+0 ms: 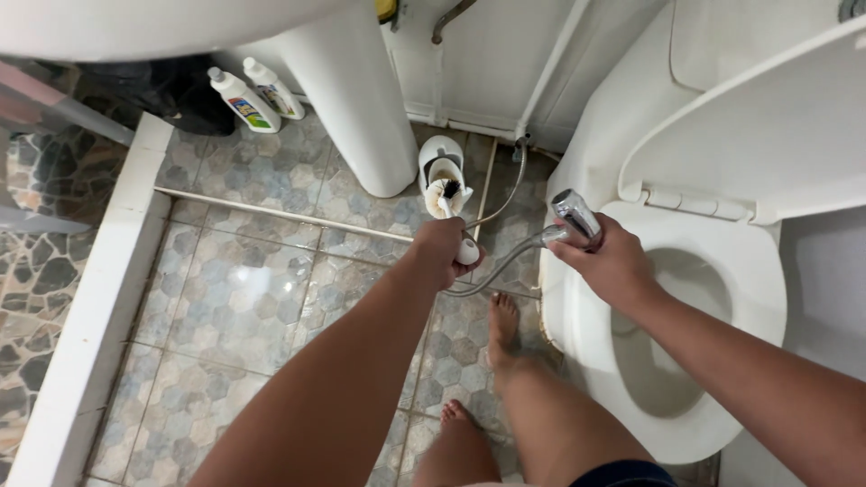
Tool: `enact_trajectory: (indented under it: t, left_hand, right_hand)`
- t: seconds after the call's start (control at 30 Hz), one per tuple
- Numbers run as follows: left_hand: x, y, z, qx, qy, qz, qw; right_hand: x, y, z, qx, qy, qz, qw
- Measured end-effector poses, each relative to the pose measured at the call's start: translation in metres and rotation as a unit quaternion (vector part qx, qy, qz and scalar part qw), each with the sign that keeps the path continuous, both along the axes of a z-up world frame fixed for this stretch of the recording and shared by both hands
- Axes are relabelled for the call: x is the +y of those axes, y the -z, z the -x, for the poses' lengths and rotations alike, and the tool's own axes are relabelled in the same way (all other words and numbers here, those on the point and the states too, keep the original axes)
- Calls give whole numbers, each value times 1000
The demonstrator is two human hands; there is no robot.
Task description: The person rinses a toilet brush, scrubs the shower floor, and flushes the toilet. They use a handheld sprayer to rinse the brush and floor, then scrub the shower area with the brush while sitting on the floor.
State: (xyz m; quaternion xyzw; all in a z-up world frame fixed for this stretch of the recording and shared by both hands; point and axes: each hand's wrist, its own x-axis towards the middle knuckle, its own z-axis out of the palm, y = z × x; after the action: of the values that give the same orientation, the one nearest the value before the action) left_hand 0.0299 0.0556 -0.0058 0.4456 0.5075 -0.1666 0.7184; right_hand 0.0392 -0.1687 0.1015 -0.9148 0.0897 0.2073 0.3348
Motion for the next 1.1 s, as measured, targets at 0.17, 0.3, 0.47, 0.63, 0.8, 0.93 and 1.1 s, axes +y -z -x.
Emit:
enact_trajectory:
  t: [0.17,0.3,0.47,0.63,0.8,0.93,1.1]
  left_hand:
    - [-4,30,-46,14,6,-4,1000]
    - [-4,47,-61,3,12,-11,1000]
    - [7,87,-84,15,-15,2,1000]
    - [9,88,-92,33,-103,47,993]
    - [13,110,-94,35,-118,82,989]
    - [15,113,-96,38,-162,109,980]
    - [17,107,-83,64,-135,106,983]
  right_hand:
    - [0,14,-46,26,-15,-9,1000]
    - [-4,30,-67,31,-41,-17,999]
    - [-2,50,-86,45,-50,-32,997]
    - [1,78,-99,53,-68,-55,995]
    - [7,94,-104,63,-71,-57,994]
    - [5,102,-110,60,-82,-53,993]
    - [4,103,-105,73,-71,-48,994]
